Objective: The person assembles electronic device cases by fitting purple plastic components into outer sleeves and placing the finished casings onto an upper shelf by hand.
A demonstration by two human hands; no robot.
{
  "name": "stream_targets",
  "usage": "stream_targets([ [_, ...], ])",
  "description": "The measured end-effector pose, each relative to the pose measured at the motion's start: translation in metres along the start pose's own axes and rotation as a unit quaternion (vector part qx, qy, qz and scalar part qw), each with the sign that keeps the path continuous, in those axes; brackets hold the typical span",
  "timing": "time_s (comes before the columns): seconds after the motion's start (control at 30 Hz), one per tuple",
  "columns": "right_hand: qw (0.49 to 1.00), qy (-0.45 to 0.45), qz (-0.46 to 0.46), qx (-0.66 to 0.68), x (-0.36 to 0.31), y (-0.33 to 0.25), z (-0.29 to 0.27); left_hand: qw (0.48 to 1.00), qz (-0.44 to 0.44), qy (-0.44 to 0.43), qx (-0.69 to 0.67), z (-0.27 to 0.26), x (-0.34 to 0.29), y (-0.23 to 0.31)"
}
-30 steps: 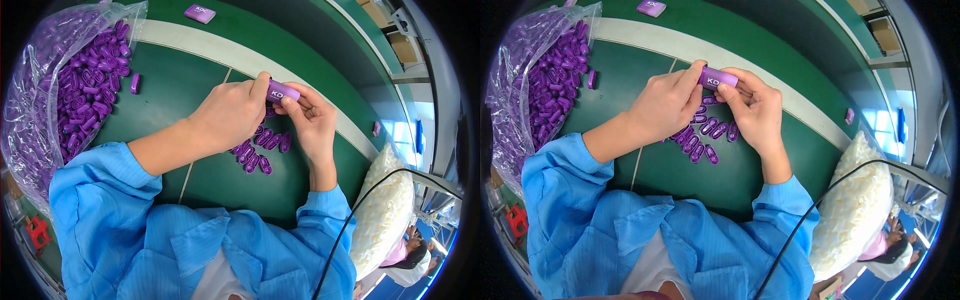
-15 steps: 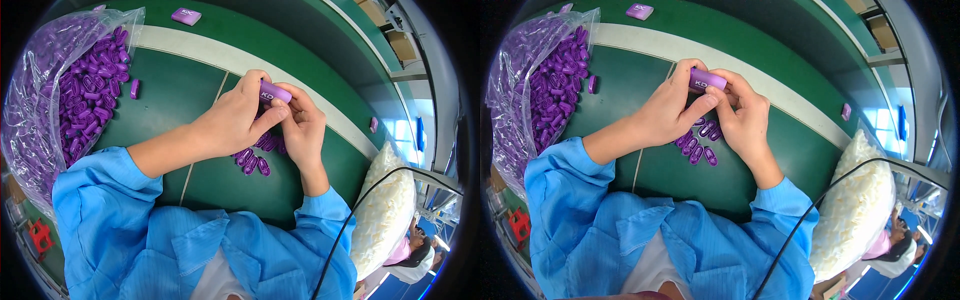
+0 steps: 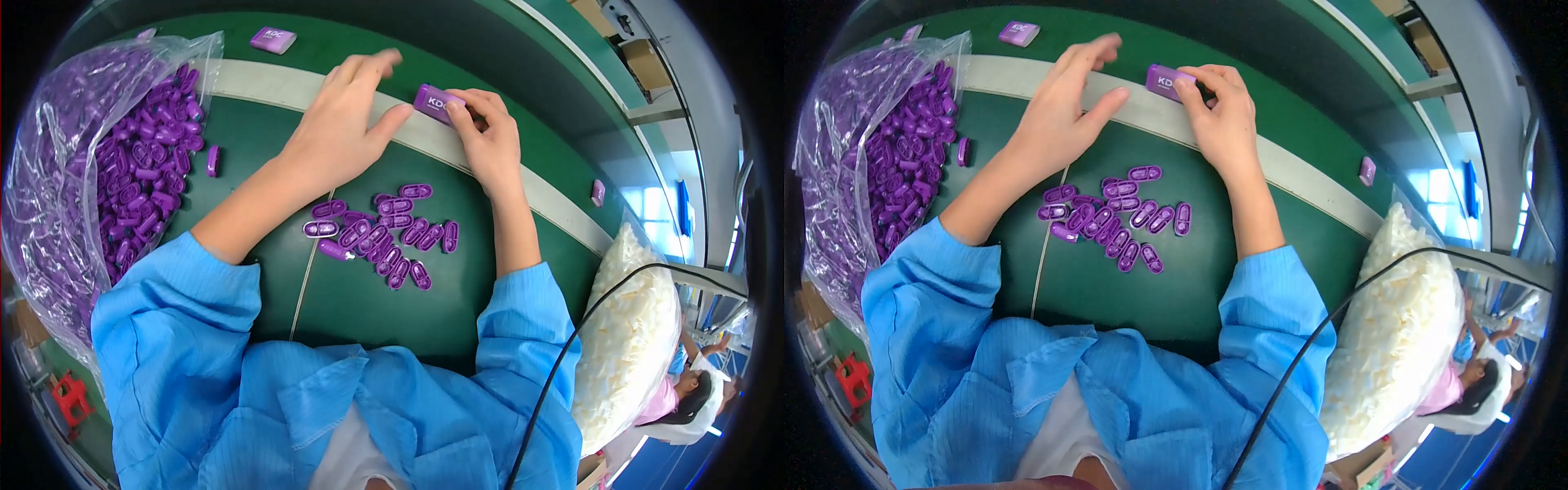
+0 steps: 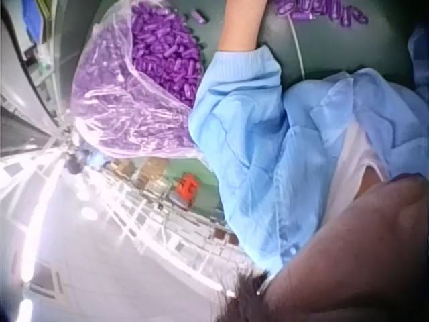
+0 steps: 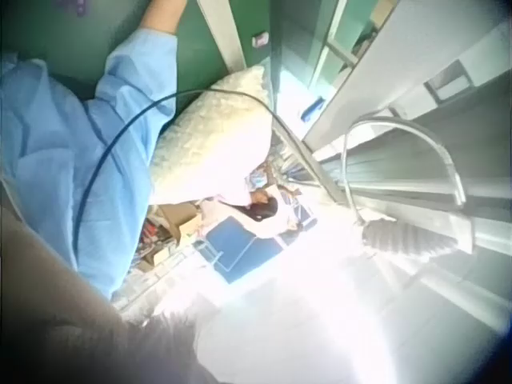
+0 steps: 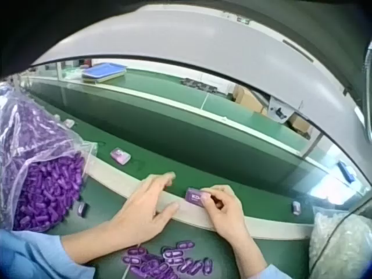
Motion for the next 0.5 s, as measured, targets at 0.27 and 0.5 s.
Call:
stream_targets([
  [0.27, 0.986, 0.140, -0.085, -0.018, 0.003, 0.008, -0.030, 0.946, 0.084, -0.304, 0.080, 0.035, -0.032, 0.058],
  [0.5, 0.933, 0.272, -0.054, -0.230, -0.032, 0.035, -0.168, 0.936, -0.030, -0.350, -0.009, 0.038, -0.035, 0.045],
])
Point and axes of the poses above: each hand's wrist, its own x-axis towards the middle knuckle, its own z-axis out of the palm, y = z × x, the point moved 10 cm from there along x, towards the middle knuckle, and after that the axes turned 10 degrees about x, right-handed, at the moved point
